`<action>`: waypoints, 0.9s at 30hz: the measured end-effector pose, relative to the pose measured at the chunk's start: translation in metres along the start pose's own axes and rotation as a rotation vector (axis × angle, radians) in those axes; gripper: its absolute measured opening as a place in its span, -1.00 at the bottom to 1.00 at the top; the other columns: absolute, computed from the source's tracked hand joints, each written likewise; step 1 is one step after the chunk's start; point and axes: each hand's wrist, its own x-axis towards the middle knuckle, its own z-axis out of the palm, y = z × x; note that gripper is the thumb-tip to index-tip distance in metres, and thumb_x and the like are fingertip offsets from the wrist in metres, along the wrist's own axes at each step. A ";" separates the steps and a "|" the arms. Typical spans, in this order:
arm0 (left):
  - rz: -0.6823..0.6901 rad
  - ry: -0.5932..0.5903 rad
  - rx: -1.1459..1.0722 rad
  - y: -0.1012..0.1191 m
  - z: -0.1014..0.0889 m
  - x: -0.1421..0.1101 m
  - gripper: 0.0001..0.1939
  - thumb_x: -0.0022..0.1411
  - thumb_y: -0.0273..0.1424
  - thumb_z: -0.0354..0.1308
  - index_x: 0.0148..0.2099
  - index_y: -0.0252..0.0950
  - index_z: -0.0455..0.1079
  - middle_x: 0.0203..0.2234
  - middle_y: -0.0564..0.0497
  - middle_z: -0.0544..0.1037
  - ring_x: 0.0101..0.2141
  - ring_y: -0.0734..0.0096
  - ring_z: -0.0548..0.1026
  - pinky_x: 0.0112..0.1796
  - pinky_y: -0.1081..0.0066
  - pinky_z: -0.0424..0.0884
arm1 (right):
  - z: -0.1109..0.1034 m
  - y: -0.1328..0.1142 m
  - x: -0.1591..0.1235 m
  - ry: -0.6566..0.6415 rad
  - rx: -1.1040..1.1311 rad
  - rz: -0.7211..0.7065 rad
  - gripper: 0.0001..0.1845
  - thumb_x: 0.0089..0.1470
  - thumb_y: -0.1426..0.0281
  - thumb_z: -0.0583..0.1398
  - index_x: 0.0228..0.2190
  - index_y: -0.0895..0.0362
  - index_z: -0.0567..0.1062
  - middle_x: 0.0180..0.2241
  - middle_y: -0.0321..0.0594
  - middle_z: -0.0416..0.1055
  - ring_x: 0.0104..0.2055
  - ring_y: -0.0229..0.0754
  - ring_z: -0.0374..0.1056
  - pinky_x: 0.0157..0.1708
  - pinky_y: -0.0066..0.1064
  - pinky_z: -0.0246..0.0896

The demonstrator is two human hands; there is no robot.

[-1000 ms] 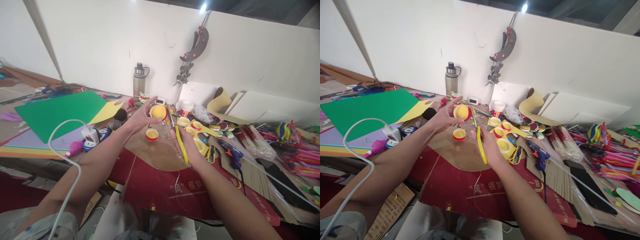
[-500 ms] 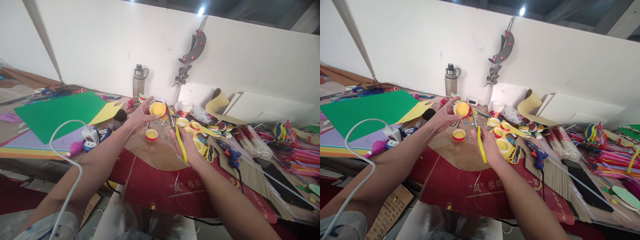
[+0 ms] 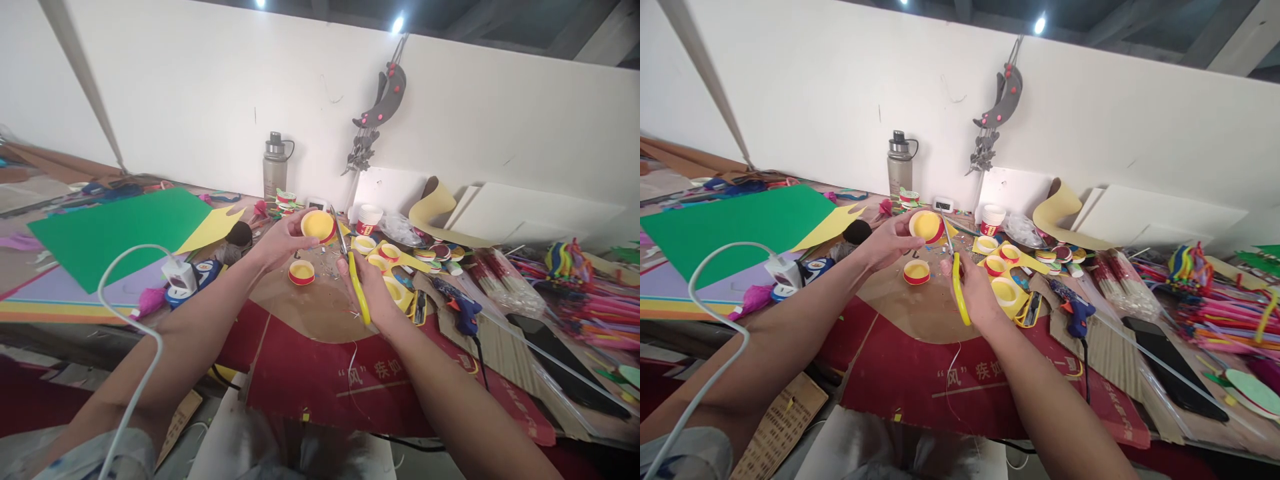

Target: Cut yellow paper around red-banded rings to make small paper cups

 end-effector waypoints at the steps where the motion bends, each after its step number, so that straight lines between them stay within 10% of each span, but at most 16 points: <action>1: -0.006 0.006 -0.004 0.000 -0.001 0.000 0.01 -0.17 -0.45 0.60 0.37 -0.31 0.37 0.03 -0.16 0.66 -0.07 0.23 0.61 -0.04 0.32 0.50 | 0.001 0.001 0.000 0.009 -0.003 -0.002 -0.53 0.30 -0.11 0.09 -0.33 0.04 0.34 -0.47 -0.28 0.39 -0.45 -0.18 0.21 -0.42 -0.33 0.15; 9: -0.032 0.052 -0.038 0.002 -0.003 -0.001 0.16 -0.12 -0.48 0.59 0.50 -0.30 0.18 -0.17 -0.11 0.70 -0.16 0.23 0.63 -0.06 0.27 0.52 | 0.000 0.003 0.000 0.003 0.000 0.007 -0.49 0.29 -0.14 0.10 -0.36 0.05 0.36 -0.51 -0.31 0.37 -0.48 -0.21 0.16 -0.46 -0.35 0.14; 27: 0.021 0.083 -0.136 0.001 -0.010 0.005 -0.14 -0.17 -0.56 0.59 0.24 -0.34 0.49 -0.22 -0.08 0.71 -0.39 0.51 0.55 -0.39 0.53 0.41 | -0.001 -0.004 0.000 -0.008 -0.010 0.028 -0.50 0.28 -0.13 0.10 -0.42 0.02 0.30 -0.59 -0.35 0.28 -0.53 -0.21 0.18 -0.45 -0.33 0.15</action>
